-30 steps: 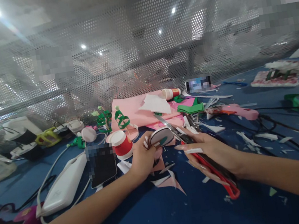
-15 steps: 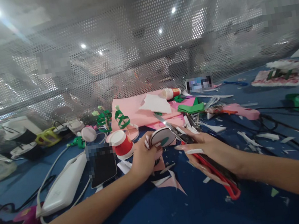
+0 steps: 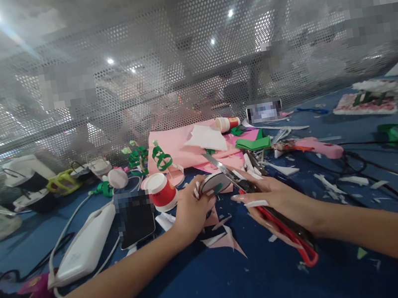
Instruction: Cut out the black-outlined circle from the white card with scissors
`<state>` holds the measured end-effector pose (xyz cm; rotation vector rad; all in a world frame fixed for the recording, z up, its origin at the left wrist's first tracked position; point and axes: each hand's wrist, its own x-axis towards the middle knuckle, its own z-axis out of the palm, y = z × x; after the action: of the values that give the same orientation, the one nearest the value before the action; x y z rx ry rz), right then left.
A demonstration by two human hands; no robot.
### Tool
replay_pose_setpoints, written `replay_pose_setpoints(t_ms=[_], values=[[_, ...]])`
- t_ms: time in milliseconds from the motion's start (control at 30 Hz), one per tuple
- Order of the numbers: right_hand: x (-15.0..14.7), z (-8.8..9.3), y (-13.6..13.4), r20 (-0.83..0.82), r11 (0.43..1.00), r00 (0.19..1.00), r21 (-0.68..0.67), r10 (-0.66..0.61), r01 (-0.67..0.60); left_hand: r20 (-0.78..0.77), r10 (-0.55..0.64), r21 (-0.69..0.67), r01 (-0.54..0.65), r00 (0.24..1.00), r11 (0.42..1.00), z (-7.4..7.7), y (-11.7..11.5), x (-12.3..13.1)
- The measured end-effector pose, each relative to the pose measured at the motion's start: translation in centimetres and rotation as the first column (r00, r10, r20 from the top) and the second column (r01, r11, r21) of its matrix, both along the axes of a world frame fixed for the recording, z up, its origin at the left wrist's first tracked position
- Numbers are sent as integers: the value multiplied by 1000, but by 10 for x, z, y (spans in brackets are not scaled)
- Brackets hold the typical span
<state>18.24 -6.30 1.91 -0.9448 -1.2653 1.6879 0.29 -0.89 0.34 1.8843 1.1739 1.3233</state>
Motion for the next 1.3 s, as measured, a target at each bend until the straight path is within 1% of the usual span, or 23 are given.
replay_pose_setpoints(t_ms=[67, 100, 233, 367, 567, 733, 900, 1100, 1200, 1300], values=[[0, 2, -1, 5, 1000, 1000, -18, -9, 9, -63, -2, 1, 2, 998, 1000, 1, 1, 0], [0, 3, -2, 3, 999, 1000, -25, -21, 21, -71, -10, 2, 11, 997, 1000, 0, 2, -1], [0, 2, -3, -39, 999, 998, -23, -50, 49, 5, -45, -4, 45, 999, 999, -4, 7, -2], [1, 3, -2, -28, 1000, 999, -25, -21, 20, 35, -78, -31, 79, 996, 996, -6, 9, -3], [1, 6, -2, 18, 999, 1000, -49, -11, 11, -30, -31, 7, 31, 999, 999, -5, 8, -3], [2, 5, -1, 39, 998, 999, -57, -5, 8, -10, -39, -29, 39, 999, 999, -4, 7, -3], [2, 4, 0, 13, 999, 1000, -47, -1, 1, 61, -74, -78, 79, 995, 994, -3, 6, -1], [3, -3, 3, -5, 999, 1000, -28, 28, -28, 71, -156, -114, 163, 985, 980, -5, 5, -2], [2, -4, 3, 8, 1000, 1000, -7, 25, -25, 45, -123, -103, 127, 991, 986, -4, 6, -2], [1, 0, 1, 0, 1000, 1000, 4, 15, -15, 78, -82, -70, 87, 994, 994, -5, 8, -2]])
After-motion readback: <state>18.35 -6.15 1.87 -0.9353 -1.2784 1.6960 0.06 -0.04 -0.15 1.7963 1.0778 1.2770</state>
